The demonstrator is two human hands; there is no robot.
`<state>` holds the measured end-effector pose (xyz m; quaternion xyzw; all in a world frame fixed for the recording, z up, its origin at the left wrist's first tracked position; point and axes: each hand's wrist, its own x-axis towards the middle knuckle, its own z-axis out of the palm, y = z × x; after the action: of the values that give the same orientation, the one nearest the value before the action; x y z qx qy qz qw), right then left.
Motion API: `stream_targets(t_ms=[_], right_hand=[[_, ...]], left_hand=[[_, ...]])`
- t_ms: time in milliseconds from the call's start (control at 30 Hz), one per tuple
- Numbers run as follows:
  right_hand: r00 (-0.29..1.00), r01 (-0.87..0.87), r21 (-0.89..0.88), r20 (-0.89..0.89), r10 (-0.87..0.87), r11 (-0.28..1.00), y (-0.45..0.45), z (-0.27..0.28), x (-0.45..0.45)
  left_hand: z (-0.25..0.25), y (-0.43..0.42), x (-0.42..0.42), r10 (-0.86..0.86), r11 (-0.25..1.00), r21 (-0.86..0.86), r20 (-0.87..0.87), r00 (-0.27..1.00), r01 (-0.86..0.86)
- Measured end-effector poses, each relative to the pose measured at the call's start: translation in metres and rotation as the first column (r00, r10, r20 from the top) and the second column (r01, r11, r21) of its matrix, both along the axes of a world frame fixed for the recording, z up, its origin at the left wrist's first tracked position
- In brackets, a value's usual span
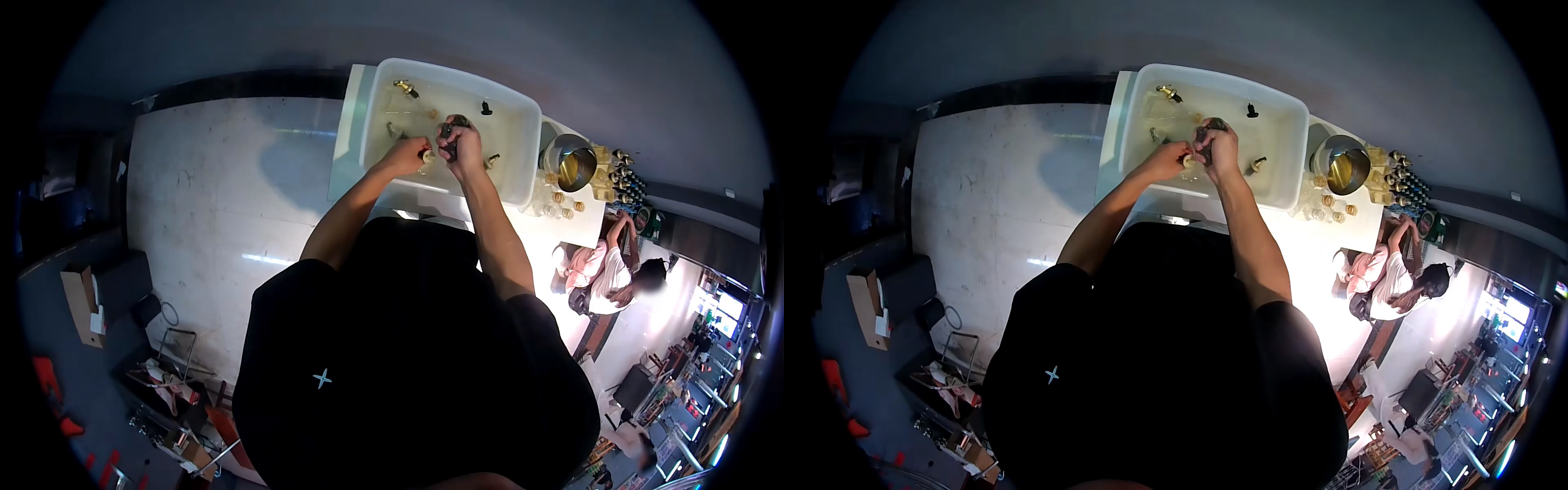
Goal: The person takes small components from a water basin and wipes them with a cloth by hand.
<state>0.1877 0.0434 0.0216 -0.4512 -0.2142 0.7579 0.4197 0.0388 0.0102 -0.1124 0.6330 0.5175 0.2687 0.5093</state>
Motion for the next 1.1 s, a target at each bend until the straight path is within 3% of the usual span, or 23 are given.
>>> stream_targets(t_ms=[67,167,467,567,667,767,900,1033,1100], right_hand=[[1.000,-0.017,-0.039,0.000,0.017,0.999,0.002,0.010,-0.013],[0.999,-0.048,-0.053,-0.027,0.046,0.997,0.005,0.010,-0.022],[0.995,-0.050,-0.091,-0.095,0.042,0.995,0.014,0.013,-0.038],[0.998,-0.035,-0.087,-0.060,0.030,0.996,0.013,0.014,-0.038],[0.997,0.082,-0.079,-0.006,-0.083,0.993,0.007,0.021,-0.037],[0.976,0.211,-0.067,0.063,-0.207,0.975,0.011,0.007,-0.024],[0.972,0.183,-0.051,0.156,-0.173,0.982,0.010,-0.014,0.001],[0.927,0.031,0.079,0.371,-0.059,0.996,0.000,-0.028,0.010],[0.934,0.008,0.029,0.357,-0.018,1.000,-0.001,-0.040,0.014]], left_hand=[[-0.053,0.004,0.006,0.017,0.999,0.048,0.097,0.995,-0.022],[0.038,-0.005,-0.001,0.013,0.999,-0.049,-0.059,0.998,-0.016],[0.023,0.000,-0.003,0.009,1.000,-0.008,-0.190,0.982,-0.011],[-0.001,0.004,-0.002,0.110,0.991,0.088,-0.115,0.987,-0.100],[0.022,0.002,-0.003,0.137,0.990,0.004,-0.153,0.979,-0.138],[0.024,0.002,-0.001,0.207,0.978,-0.021,-0.066,0.976,-0.208],[0.028,0.000,-0.001,0.267,0.960,0.090,-0.008,0.964,-0.266],[0.038,-0.001,-0.003,0.269,0.953,0.134,0.036,0.963,-0.271],[0.037,-0.001,-0.003,0.271,0.942,0.192,0.044,0.962,-0.274]])
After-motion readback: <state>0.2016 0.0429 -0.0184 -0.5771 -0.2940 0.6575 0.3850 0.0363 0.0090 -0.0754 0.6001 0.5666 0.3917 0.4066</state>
